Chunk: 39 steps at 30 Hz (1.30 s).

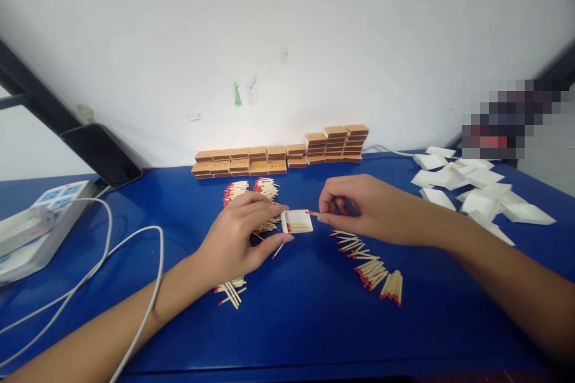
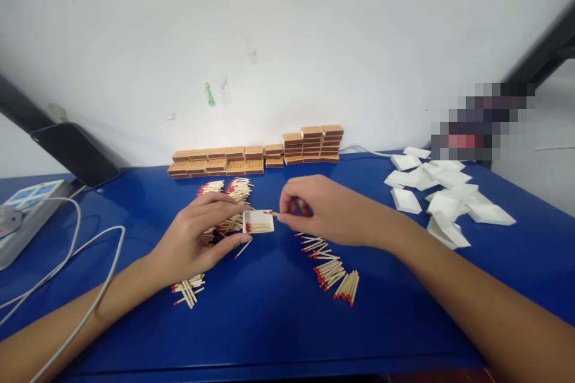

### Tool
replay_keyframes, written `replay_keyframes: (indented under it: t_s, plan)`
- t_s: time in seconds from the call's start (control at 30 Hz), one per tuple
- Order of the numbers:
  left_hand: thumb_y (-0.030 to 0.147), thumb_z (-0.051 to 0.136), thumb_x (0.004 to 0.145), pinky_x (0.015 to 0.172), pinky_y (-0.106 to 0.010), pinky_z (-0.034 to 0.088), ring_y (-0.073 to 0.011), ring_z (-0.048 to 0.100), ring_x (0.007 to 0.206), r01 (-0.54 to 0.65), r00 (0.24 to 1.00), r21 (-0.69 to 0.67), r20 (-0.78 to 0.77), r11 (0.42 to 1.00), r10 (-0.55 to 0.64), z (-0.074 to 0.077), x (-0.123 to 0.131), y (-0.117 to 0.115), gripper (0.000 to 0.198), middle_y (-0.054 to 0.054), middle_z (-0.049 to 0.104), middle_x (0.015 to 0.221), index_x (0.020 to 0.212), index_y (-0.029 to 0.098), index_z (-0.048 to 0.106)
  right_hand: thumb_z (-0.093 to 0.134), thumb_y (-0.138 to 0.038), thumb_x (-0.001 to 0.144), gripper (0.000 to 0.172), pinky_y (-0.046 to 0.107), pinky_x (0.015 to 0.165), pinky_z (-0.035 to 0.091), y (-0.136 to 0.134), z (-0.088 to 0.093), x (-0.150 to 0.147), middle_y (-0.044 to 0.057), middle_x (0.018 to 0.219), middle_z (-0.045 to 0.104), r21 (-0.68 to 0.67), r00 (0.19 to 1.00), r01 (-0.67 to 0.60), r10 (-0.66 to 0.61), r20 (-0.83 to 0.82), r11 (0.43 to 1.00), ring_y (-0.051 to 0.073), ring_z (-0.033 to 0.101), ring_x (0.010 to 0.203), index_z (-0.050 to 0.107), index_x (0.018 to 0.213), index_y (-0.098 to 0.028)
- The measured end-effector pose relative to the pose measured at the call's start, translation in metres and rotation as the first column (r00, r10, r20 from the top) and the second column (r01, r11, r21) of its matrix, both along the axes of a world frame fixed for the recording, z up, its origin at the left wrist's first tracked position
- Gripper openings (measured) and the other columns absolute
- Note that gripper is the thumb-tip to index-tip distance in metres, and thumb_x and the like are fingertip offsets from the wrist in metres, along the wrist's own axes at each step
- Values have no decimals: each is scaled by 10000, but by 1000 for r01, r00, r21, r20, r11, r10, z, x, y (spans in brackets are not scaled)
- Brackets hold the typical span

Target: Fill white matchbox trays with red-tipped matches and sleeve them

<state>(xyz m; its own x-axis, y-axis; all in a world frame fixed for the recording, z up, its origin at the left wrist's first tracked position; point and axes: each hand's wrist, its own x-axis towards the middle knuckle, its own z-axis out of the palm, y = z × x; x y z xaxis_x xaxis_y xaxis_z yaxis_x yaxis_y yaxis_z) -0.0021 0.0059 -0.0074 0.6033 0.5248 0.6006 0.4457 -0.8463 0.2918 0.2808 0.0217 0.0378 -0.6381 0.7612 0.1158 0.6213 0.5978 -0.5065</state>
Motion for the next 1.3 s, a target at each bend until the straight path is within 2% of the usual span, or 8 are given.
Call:
replay_keyframes:
  t_s: [0.23, 0.53, 0.7, 0.83, 0.93, 1.03, 1.1, 1.3]
  plan:
    - [306, 796, 934, 974, -420, 565, -254, 671, 1086, 49, 999, -18, 22, 999, -49, 2, 7, -6, 386, -90, 787, 1107, 1273, 144, 707, 622, -249, 976, 89, 289, 697, 402, -16, -13, -20, 10, 879, 668, 118, 1000, -7, 9, -12, 993, 148, 590, 761, 651, 903, -208]
    - [285, 796, 930, 943, -396, 573, -240, 684, 1055, 25, 997, -48, 72, 999, -21, 5, 3, -5, 363, -84, 785, 1145, 1263, 163, 719, 621, -295, 992, 138, 274, 636, 398, -8, -9, -13, -2, 806, 642, 88, 995, -41, 48, -88, 995, 132, 553, 681, 684, 903, -211]
    - [292, 798, 929, 963, -396, 569, -239, 690, 1068, 21, 997, -64, 78, 998, -16, 7, 5, -6, 351, -79, 786, 1150, 1251, 172, 729, 623, -268, 987, 103, 270, 660, 408, -13, -17, -23, 2, 833, 655, 105, 988, -7, 23, -151, 994, 129, 569, 704, 676, 923, -206]
    - [290, 797, 929, 960, -397, 569, -236, 691, 1058, 5, 997, -64, 83, 998, 0, 5, 4, -4, 353, -83, 784, 1146, 1256, 172, 731, 611, -354, 1005, 160, 269, 639, 414, -12, -11, -19, -1, 816, 674, 70, 980, 32, -18, -198, 997, 128, 567, 674, 684, 973, -216]
    - [302, 795, 931, 957, -421, 569, -250, 695, 1050, -27, 996, -60, 84, 998, 32, 3, 1, -1, 359, -95, 783, 1142, 1262, 181, 732, 618, -402, 984, 198, 277, 632, 426, -3, -1, -1, 1, 776, 677, 30, 996, 34, -32, -78, 999, 142, 578, 665, 693, 947, -222]
    - [308, 794, 932, 947, -437, 570, -261, 698, 1047, -46, 995, -56, 84, 997, 50, 2, -1, 2, 356, -106, 781, 1132, 1260, 184, 734, 678, -421, 909, 199, 290, 636, 452, 9, 5, 19, 28, 835, 718, -118, 981, 14, 9, 196, 993, 180, 640, 730, 724, 916, -227]
    - [307, 795, 932, 942, -433, 570, -259, 697, 1045, -49, 995, -58, 87, 997, 54, 2, -2, 3, 355, -106, 780, 1126, 1259, 184, 734, 694, -403, 877, 193, 300, 645, 471, 14, 4, 26, 42, 878, 741, -207, 952, 41, 25, 305, 978, 201, 671, 765, 740, 937, -225]
    - [307, 795, 933, 941, -432, 570, -250, 689, 1044, -50, 995, -54, 89, 997, 54, 2, -2, 4, 357, -98, 780, 1128, 1263, 185, 730, 665, -345, 878, 138, 316, 608, 469, 20, -6, 25, 37, 818, 752, -260, 948, 59, 28, 318, 964, 203, 676, 699, 735, 858, -227]
